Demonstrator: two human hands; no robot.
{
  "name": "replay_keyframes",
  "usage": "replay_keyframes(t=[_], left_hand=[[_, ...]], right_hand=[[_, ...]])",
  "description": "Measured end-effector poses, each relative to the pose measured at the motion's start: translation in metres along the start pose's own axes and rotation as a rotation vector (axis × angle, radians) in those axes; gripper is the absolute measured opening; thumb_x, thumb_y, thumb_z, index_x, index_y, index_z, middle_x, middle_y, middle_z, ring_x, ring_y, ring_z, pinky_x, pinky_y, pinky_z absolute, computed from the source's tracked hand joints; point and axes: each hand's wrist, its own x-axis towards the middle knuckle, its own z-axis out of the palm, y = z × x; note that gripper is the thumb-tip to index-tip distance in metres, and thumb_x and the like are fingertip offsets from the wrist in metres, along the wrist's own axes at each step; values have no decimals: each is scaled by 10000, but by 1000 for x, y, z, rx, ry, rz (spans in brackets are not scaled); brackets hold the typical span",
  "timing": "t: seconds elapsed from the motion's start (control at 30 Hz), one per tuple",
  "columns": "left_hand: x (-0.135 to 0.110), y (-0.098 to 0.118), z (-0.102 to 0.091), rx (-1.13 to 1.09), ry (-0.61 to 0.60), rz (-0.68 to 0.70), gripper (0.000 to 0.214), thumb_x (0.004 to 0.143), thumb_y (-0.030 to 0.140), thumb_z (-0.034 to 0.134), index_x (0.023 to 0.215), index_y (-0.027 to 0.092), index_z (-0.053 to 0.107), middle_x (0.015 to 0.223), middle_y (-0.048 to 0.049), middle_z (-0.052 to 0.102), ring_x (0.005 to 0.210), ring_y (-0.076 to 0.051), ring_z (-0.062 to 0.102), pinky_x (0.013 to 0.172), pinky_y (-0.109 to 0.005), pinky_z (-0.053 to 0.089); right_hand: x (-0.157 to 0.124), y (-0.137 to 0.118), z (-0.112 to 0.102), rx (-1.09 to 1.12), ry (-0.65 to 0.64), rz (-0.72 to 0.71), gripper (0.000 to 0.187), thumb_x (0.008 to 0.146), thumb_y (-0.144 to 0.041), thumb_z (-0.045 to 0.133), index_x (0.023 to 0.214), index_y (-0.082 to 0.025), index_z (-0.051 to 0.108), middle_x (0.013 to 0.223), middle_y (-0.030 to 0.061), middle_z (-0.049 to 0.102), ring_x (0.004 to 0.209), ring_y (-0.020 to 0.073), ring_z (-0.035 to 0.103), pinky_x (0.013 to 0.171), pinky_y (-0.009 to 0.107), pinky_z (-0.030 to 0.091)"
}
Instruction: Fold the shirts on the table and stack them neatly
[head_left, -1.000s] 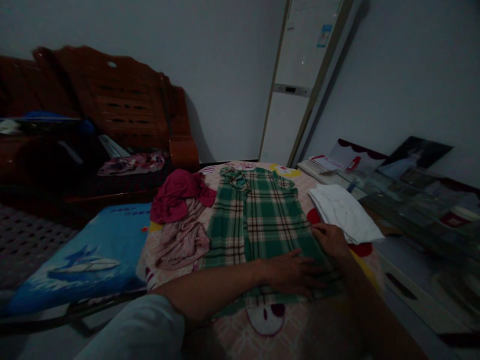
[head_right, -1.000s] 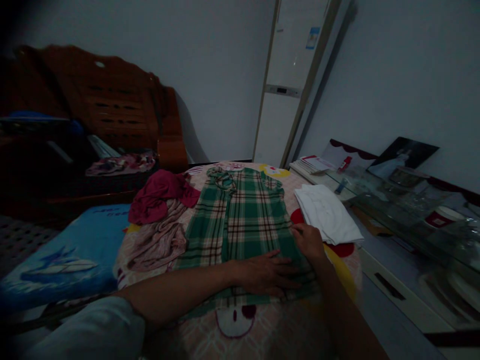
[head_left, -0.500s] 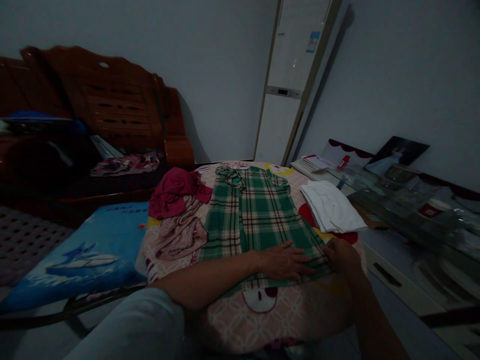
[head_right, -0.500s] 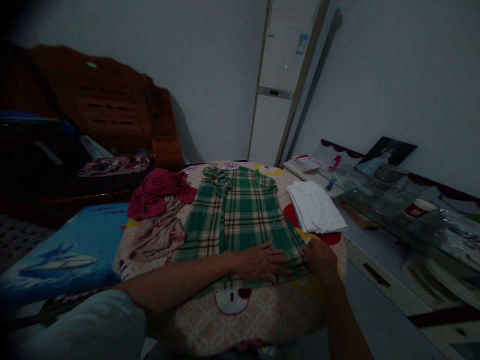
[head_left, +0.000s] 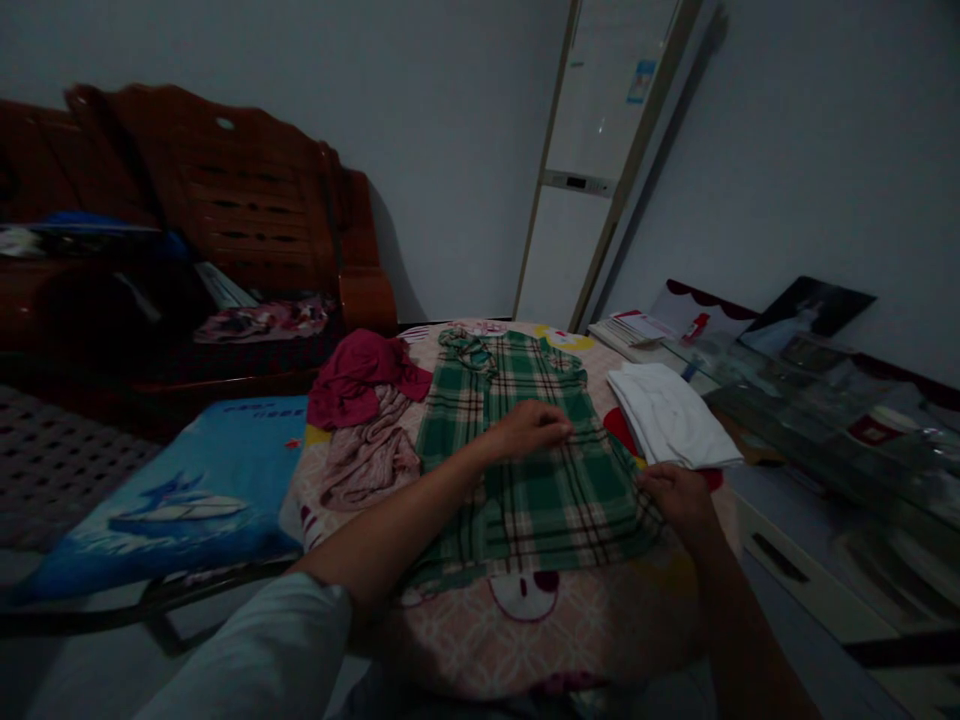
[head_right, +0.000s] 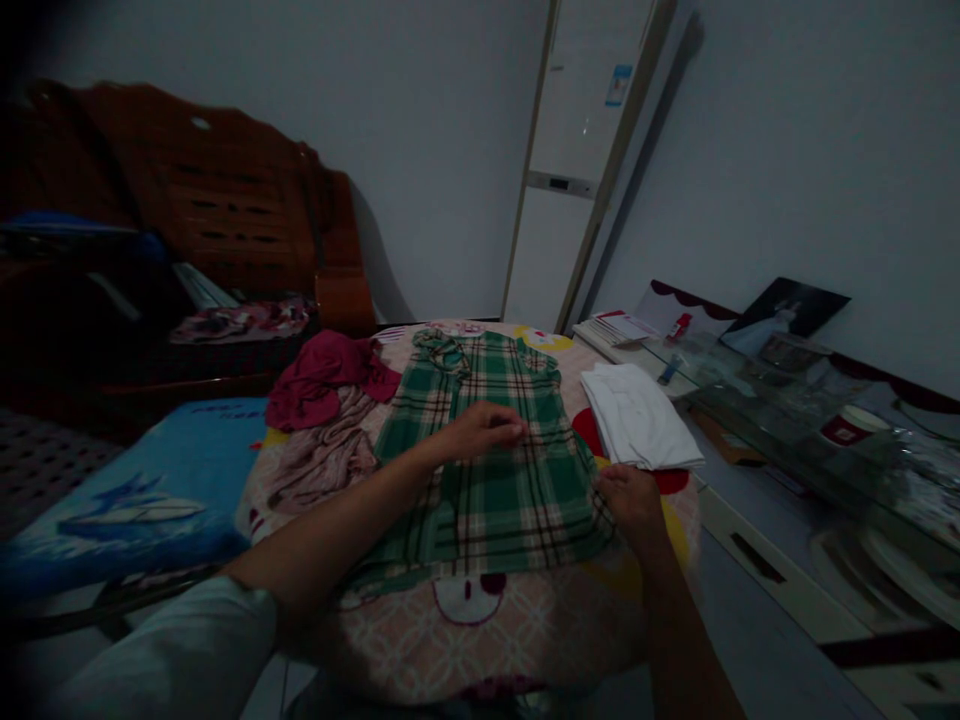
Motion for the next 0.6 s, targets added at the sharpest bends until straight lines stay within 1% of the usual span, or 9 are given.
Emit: replay_keyframes(t=[0.07,0.13,0.2,0.23,0.3,0.37,0.43,0.53,0.6], left_hand=[[3,-8,-8,-159,82,-123,239,882,308,598,848,86,679,742,-63,699,653,-131,648,638,-241,521],[5,-7,-9,-242,179,-136,204,881,275,587,871,86,664,741,-61,692,642,-123,649,633,-250,536],[3,6,-7,-148,305,-25,184,887,241,564,942,99,668,784,-65,701,674,-124,658,669,-267,550],[0,16,-4,-39,362,61,188,891,229,553,976,110,673,819,-69,709,701,-129,663,697,-278,554],[-10,44,1,262,402,267,210,893,221,553,1036,139,684,925,-73,722,819,-149,674,804,-310,547],[-26,75,7,461,387,458,248,930,240,502,1081,151,678,1031,-83,715,962,-168,667,893,-331,523],[-46,106,8,575,320,570,297,972,272,434,1117,169,671,1041,-72,708,1005,-163,663,900,-319,518],[-73,143,-1,642,243,613,356,1010,348,366,1128,203,669,1014,-48,699,983,-150,671,825,-283,532],[-83,153,-13,652,244,572,376,1013,380,361,1078,196,682,955,-34,693,929,-143,677,768,-261,526]], right_hand=[[-3,-22,16,45,-43,18,256,625,-418,663,686,-170,681,634,59,703,621,217,659,563,288,483],[-4,-42,32,49,-137,-29,251,629,-406,659,703,-169,691,647,61,707,610,208,657,546,279,479],[-3,-55,43,33,-180,-77,238,647,-390,647,716,-168,699,638,59,703,600,201,651,536,273,471],[-2,-58,47,18,-186,-93,225,652,-377,643,713,-169,700,632,58,700,600,200,648,535,272,467],[2,-59,51,-7,-184,-110,184,652,-341,642,697,-171,699,638,59,701,620,202,650,554,276,470],[5,-53,52,-13,-186,-114,141,637,-304,657,675,-175,700,661,61,709,663,211,658,595,285,483],[5,-45,52,30,-203,-92,132,633,-304,679,660,-175,695,669,59,709,668,212,655,597,288,486],[2,-35,53,132,-267,39,207,632,-366,708,676,-165,681,624,44,681,535,179,595,463,266,441],[1,-31,54,150,-271,140,239,613,-379,722,701,-160,681,604,29,665,474,157,555,394,248,406]])
